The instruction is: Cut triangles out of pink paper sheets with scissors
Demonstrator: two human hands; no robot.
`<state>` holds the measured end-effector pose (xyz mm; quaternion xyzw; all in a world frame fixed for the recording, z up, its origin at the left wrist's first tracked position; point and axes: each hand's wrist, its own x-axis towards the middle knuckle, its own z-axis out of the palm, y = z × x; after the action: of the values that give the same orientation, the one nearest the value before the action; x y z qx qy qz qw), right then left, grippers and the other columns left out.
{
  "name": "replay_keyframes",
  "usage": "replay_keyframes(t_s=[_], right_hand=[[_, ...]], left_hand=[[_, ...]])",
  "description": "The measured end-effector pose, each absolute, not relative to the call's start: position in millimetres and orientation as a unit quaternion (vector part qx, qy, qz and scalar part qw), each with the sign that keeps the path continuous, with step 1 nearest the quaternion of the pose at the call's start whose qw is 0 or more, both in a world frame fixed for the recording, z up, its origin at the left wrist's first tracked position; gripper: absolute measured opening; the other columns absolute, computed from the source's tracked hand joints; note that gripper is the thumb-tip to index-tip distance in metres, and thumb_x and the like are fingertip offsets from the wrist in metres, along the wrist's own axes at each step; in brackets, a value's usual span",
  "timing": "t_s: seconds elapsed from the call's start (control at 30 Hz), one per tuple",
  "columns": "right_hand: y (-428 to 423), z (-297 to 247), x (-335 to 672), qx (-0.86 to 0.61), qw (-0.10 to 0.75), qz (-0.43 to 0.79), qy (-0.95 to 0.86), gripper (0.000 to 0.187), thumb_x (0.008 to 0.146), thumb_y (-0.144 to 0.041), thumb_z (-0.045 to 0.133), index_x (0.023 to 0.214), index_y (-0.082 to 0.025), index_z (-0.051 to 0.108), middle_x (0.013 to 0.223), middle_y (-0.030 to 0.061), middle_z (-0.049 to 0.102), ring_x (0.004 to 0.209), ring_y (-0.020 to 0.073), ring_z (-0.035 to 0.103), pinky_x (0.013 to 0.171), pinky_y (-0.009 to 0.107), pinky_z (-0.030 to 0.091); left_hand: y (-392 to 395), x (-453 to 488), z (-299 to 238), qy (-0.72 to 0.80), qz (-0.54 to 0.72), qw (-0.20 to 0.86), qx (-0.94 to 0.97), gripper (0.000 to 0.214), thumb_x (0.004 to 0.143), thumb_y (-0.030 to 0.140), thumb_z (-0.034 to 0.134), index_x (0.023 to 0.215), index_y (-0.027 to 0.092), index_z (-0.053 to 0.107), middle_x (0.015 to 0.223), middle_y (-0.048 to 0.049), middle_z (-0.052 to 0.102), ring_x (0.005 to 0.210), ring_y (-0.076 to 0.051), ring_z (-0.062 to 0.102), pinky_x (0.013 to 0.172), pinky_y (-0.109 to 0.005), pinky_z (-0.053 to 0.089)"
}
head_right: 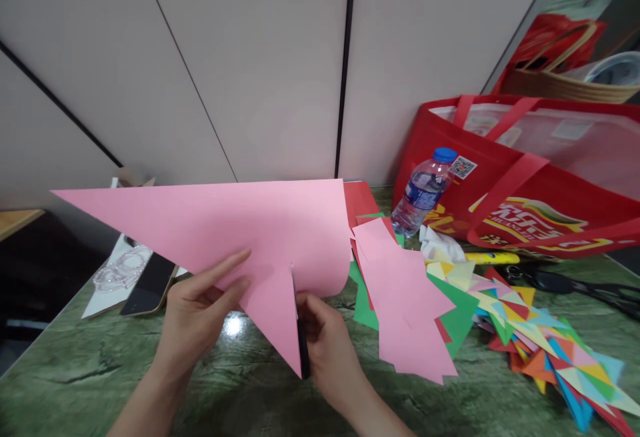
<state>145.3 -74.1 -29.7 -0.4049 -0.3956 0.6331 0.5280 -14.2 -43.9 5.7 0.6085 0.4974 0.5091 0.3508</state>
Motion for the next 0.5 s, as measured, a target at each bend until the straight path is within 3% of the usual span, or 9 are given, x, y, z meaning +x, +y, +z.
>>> replay_keyframes(t_s=[0.1,0.27,0.5], right_hand=[[-72.7,-30.3,147.3,-0.398,0.534,0.633,-0.394,0.026,0.056,-0.012,0.076,0.078,-0.022,0.067,0.074,-0.0010,0.069,0.066,0.0144,0.062,0.060,0.022,0.048],[-71.8,-27.8,151.5,-0.384,0.535,0.638,-0.400,0.029,0.056,-0.010,0.076,0.080,-0.023,0.067,0.082,0.0003,0.072,0.077,0.0173,0.066,0.071,0.024,0.050],[-72.1,-28.7,149.8,-0.398,0.547,0.623,-0.393,0.029,0.054,-0.018,0.079,0.081,-0.021,0.067,0.084,0.0038,0.073,0.078,0.0218,0.067,0.070,0.030,0.053]], left_hand=[[-44.1,-11.6,9.2,0.492,0.495,0.362,0.618,0.029,0.072,0.019,0.067,0.099,0.028,0.074,0.059,0.0024,0.066,0.037,-0.005,0.040,0.036,-0.018,0.041],[-44.2,-10.3,9.5,0.490,0.468,0.393,0.622,0.032,0.072,0.022,0.067,0.104,0.027,0.072,0.073,-0.0020,0.071,0.040,-0.007,0.043,0.037,-0.021,0.042],[-44.8,-10.7,5.4,0.506,0.446,0.405,0.618,0.036,0.074,0.025,0.066,0.109,0.026,0.069,0.052,0.0037,0.052,0.040,-0.006,0.024,0.036,-0.020,0.032]])
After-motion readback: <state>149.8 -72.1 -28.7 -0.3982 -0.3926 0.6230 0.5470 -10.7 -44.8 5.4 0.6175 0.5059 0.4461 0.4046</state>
